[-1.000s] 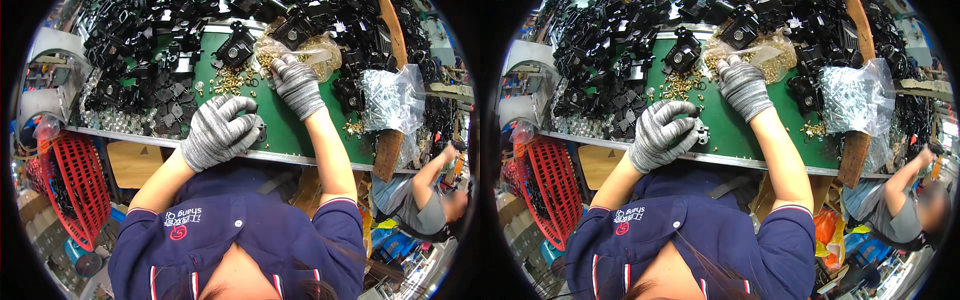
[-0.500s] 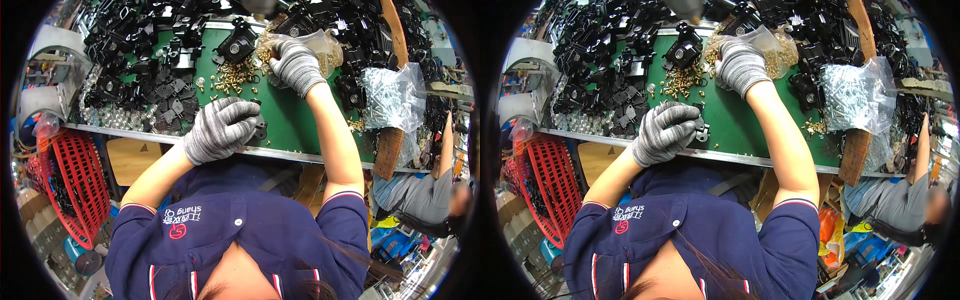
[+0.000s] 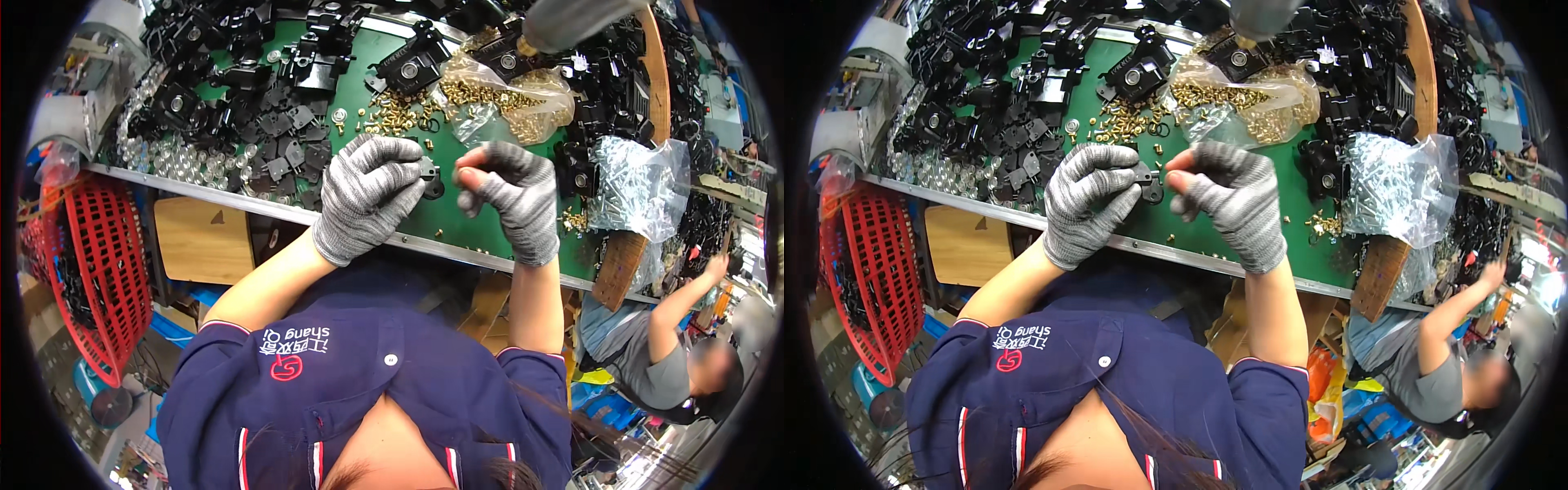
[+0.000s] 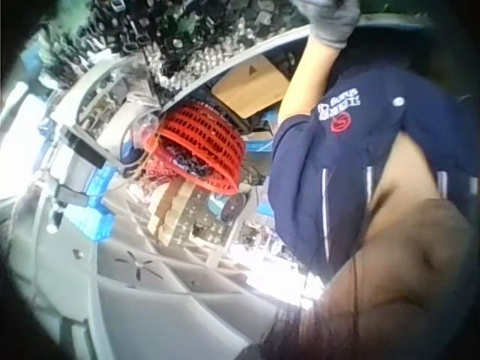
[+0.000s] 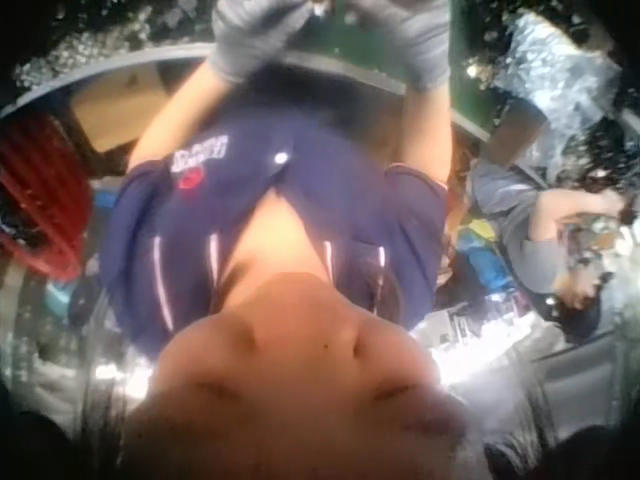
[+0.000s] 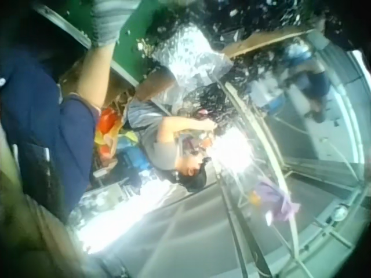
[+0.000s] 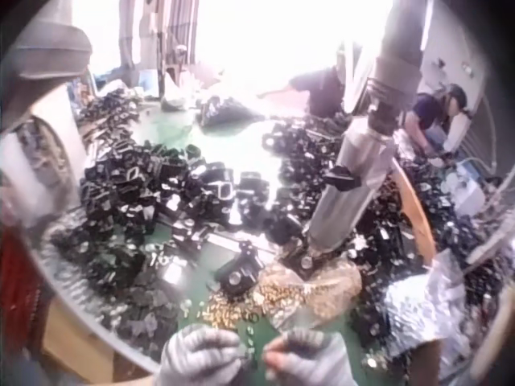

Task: Assembling small brass pins into black plastic parts at a manual workstation using a pneumatic press tool.

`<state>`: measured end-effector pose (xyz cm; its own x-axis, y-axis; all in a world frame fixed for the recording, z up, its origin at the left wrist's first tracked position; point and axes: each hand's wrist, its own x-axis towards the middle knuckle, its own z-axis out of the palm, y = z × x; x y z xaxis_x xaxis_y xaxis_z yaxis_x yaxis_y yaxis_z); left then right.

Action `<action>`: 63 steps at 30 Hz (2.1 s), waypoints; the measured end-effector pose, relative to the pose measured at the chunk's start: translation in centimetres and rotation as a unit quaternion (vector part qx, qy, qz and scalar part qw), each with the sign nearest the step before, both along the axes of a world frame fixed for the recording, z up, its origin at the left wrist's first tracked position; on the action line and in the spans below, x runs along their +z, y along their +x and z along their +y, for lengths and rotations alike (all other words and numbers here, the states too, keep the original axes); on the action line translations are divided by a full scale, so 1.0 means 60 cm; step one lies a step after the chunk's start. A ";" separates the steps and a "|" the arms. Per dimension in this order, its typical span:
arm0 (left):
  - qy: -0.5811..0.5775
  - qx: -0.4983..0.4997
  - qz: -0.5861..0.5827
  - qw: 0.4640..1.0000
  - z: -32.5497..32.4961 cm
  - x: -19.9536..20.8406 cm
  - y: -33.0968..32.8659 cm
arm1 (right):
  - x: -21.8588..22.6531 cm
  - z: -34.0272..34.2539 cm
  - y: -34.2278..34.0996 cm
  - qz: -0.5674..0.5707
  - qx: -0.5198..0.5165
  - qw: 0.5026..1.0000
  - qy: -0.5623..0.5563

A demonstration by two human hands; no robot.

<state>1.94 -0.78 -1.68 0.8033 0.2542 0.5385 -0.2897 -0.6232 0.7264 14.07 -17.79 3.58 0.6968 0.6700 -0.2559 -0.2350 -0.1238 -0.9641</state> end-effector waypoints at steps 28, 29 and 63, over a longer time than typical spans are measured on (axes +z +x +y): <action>0.052 0.022 -0.090 0.994 -0.002 -0.015 0.010 | 0.058 0.352 0.135 -0.700 -0.226 0.669 0.101; 0.054 0.035 -0.094 0.993 -0.001 -0.019 0.007 | 0.040 0.378 0.128 -0.714 -0.291 0.637 0.018; 0.035 -0.012 -0.095 0.995 0.000 -0.023 0.011 | 0.030 0.077 -0.007 -0.100 -0.014 0.975 0.197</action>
<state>2.61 -0.77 -3.03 0.6906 0.1935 0.6969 -0.4325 -0.6618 0.6124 13.67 -13.14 5.40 0.7263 0.6685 0.1598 -0.0360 0.2692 -0.9624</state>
